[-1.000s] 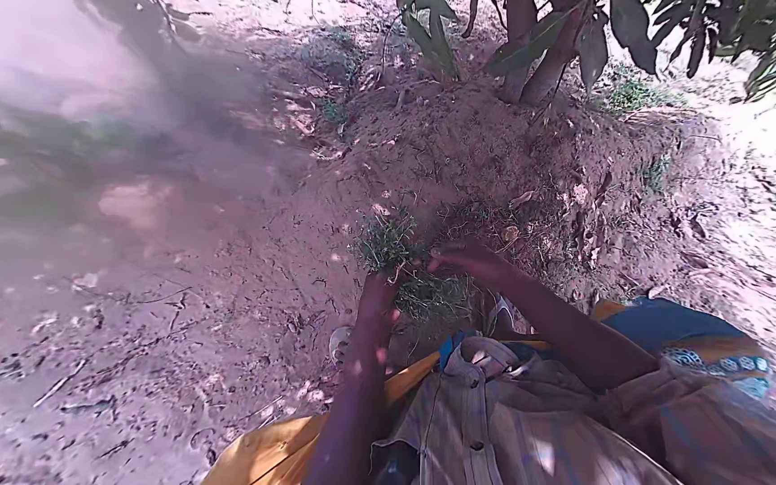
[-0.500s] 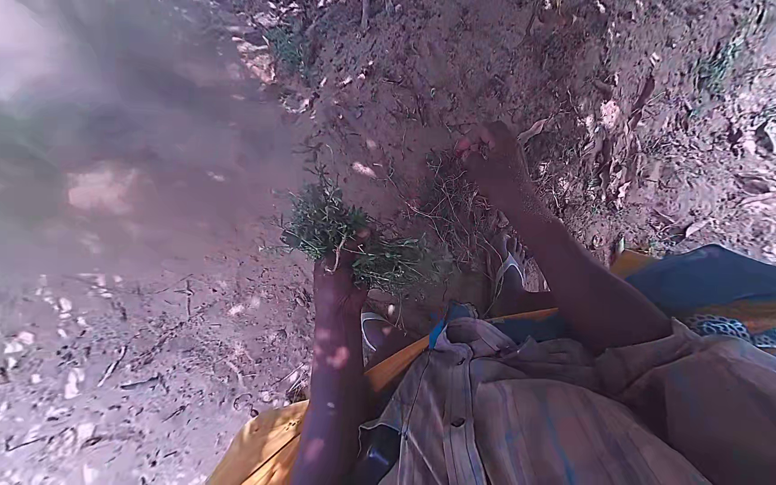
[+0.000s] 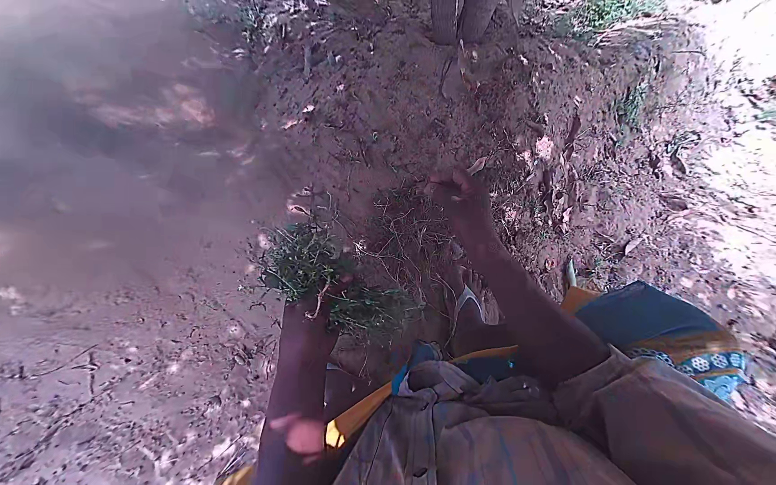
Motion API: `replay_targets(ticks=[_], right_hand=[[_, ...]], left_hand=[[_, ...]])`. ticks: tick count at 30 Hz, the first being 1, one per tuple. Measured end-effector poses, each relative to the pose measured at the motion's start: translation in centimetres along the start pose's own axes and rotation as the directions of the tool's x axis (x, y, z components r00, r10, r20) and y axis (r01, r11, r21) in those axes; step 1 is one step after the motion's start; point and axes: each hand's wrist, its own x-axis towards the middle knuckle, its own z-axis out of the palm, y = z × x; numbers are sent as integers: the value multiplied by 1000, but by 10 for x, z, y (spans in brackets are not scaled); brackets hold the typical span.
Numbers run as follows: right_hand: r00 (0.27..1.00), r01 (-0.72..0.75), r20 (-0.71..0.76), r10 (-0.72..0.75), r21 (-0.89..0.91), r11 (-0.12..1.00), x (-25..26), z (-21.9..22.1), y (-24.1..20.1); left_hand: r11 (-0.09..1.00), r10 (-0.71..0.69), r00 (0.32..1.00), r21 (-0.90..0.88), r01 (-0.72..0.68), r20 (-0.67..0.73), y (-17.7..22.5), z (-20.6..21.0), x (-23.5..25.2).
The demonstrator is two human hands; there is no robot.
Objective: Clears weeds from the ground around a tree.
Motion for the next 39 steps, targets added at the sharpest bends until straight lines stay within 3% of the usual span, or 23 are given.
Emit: replay_targets(ticks=[3, 7, 10, 13, 14, 16, 18, 20, 21, 23, 26, 28, 29, 31, 35, 39], right_hand=[[997, -71, 3, 73, -175, 982, 14, -28, 1], [979, -6, 205, 13, -36, 999, -6, -11, -16], [840, -54, 540, 55, -18, 998, -35, 17, -26], [680, -58, 712, 175, -186, 981, -49, 43, -22], [680, -61, 709, 188, -201, 978, -52, 48, -20], [775, -96, 606, 181, -171, 981, -50, 48, -18], [900, -137, 409, 152, -66, 988, -41, 42, -15], [964, -146, 232, 131, 51, 988, -30, 36, -16], [973, -149, 194, 129, 92, 985, -26, 36, -17], [947, -206, 279, 162, 137, 969, -28, 41, -24], [786, -251, 588, 191, 21, 968, -47, 59, -29], [668, -152, 722, 180, -103, 983, -57, 70, -25], [653, -105, 737, 173, -138, 985, -61, 74, -23], [723, -85, 672, 158, -140, 986, -63, 76, -23], [910, -214, 368, 190, 27, 976, -49, 66, -22], [958, -248, 219, 187, 293, 923, -41, 65, -14]], left_hand=[[998, -20, 1000, -54, 20, 12, 3, 2, -1], [994, -43, 999, -97, 42, 1, 13, 4, -5], [998, -31, 998, -55, 34, 49, 8, 0, 0], [1000, 14, 999, 27, -15, 32, 5, -3, 1], [999, 19, 1000, 36, -20, 23, 5, -4, 1], [999, 11, 1000, 41, -10, -9, 6, -6, 1], [1000, 3, 1000, 21, -2, -23, 7, -10, 1], [999, -1, 999, -53, -1, -37, 7, -16, 4], [997, -3, 999, -82, 0, -37, 6, -20, 5], [995, -9, 999, -97, 5, -42, 7, -25, 6], [1000, -22, 999, -6, 22, -37, 7, -27, 3], [998, -50, 999, 45, 50, -12, 7, -29, 1], [997, -69, 998, 45, 69, -7, 7, -29, 0], [994, -110, 994, 12, 110, -7, 10, -28, -2], [991, -114, 993, -69, 111, -33, 11, -25, -2], [979, -132, 990, -166, 122, -50, 14, -23, 0]])
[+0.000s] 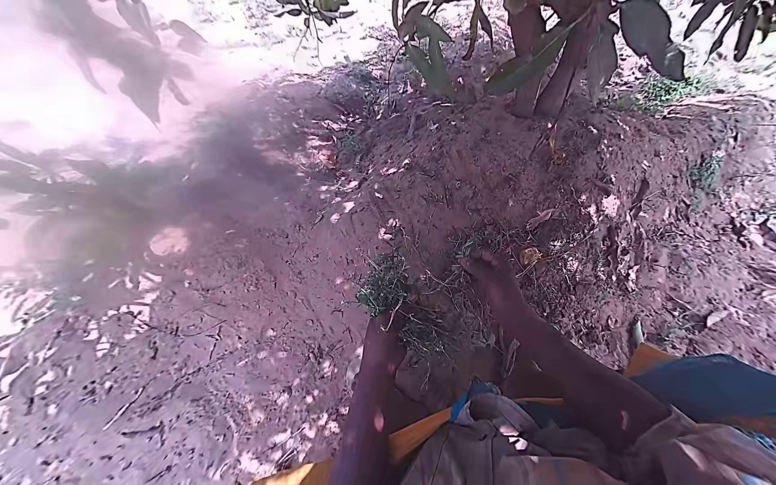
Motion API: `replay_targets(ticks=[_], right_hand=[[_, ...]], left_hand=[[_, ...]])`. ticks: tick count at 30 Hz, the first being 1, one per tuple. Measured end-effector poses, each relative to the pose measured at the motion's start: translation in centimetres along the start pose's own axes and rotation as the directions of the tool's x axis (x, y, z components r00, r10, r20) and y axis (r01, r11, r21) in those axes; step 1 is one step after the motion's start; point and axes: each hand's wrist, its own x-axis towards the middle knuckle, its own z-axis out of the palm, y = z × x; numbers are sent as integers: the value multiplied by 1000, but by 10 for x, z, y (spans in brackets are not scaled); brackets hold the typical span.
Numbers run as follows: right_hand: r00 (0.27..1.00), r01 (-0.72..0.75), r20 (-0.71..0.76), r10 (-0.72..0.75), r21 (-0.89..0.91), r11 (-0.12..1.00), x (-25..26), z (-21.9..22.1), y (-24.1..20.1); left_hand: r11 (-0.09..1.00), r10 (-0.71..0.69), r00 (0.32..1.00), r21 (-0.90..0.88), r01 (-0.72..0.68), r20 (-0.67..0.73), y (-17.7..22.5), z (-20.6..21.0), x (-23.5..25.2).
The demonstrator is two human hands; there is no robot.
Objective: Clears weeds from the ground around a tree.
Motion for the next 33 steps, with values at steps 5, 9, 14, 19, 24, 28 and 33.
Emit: replay_targets(ticks=[5, 9, 14, 19, 24, 28, 33], right_hand=[[965, 139, -237, -109, 114, 984, 13, -18, -4], [891, 243, -393, -228, -13, 970, 21, -48, -22], [985, 111, -97, -141, -268, 957, 20, -54, -18], [998, -15, 57, 26, -194, 981, 18, -40, -17], [845, 3, 496, 200, -379, 925, -7, -6, -18], [904, -38, 365, 223, -451, 892, -5, -7, -16], [994, 58, -70, -86, -340, 939, 14, -29, -20]], left_hand=[[998, 60, 997, -28, -61, -42, -7, 1, 8], [994, 74, 997, -79, -76, -26, -8, 3, 8], [997, 67, 998, -46, -66, 18, -5, 9, 2], [999, 31, 998, 4, -31, 47, -6, 8, 2], [983, 33, 999, 178, -40, 43, -10, 6, 2], [985, 27, 998, 168, -35, 50, -10, 4, 3], [998, 43, 995, 43, -47, 94, -11, -3, 11]])
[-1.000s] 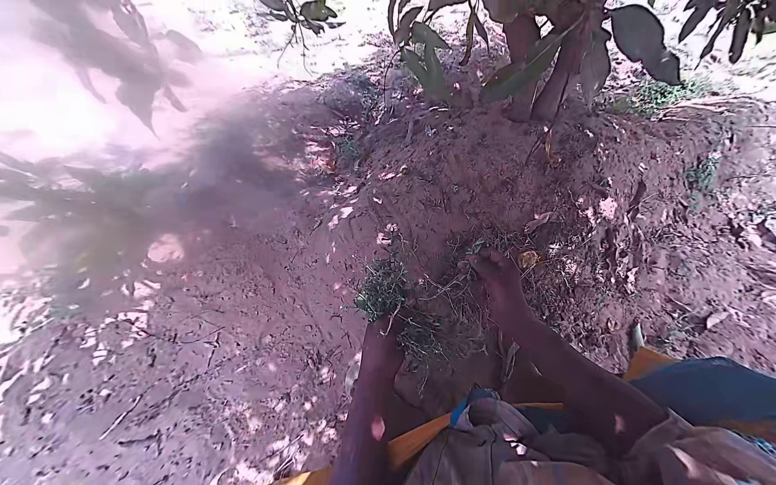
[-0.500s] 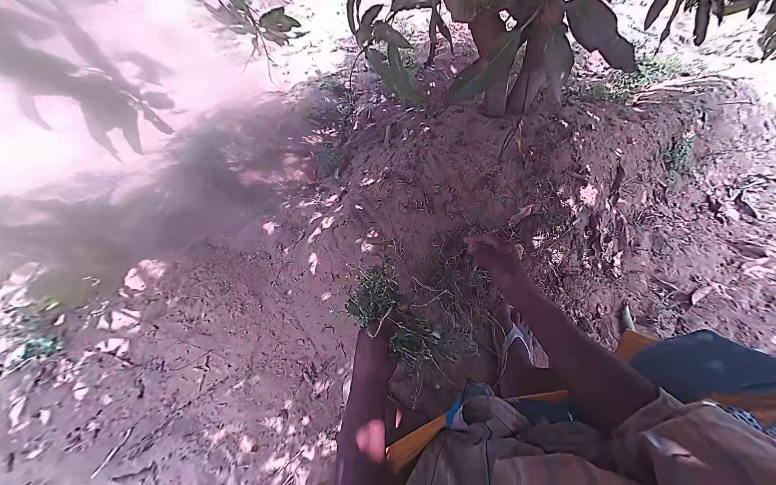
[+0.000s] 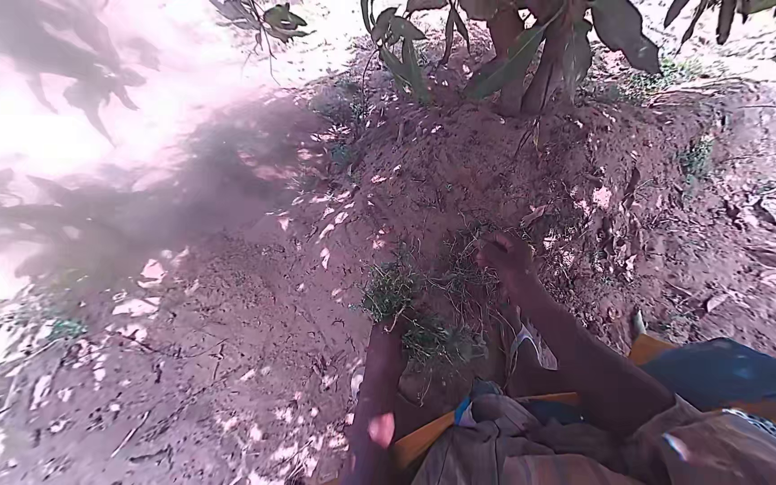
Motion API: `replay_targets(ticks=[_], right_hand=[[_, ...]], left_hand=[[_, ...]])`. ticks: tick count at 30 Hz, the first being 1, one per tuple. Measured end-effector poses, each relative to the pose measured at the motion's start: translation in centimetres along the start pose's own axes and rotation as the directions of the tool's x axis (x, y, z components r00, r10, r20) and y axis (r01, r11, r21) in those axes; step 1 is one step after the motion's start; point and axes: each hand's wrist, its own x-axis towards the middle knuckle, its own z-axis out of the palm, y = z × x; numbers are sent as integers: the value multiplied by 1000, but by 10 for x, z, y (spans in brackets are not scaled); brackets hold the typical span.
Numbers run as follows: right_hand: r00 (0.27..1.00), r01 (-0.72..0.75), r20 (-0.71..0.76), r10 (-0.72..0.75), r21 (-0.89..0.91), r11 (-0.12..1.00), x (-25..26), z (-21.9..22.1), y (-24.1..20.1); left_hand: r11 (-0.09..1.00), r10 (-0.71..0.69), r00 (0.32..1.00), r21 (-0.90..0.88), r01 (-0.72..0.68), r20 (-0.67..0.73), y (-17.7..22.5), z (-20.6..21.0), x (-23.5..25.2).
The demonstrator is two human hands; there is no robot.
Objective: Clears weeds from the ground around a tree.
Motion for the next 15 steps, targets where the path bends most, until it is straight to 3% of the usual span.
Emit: replay_targets(ticks=[4, 6, 11, 13, 15], right_hand=[[987, -38, 138, 83, -302, 952, 12, -5, 26], [961, -39, 258, 103, -240, 970, 3, 8, 20], [826, -9, 564, -6, 23, 1000, -35, 41, 8], [827, -13, 561, -17, 50, 999, -41, 45, 9], [900, -19, 436, 10, 16, 1000, -38, 40, 8]], left_hand=[[995, -28, 996, -97, 20, -81, 5, 6, -3], [995, -49, 993, -88, 39, -109, 8, 9, -6], [996, -76, 991, -62, 69, -107, 8, 10, -8], [996, -67, 994, -59, 62, -84, 7, 8, -8], [995, -53, 998, -88, 49, -39, 4, 4, -10]])
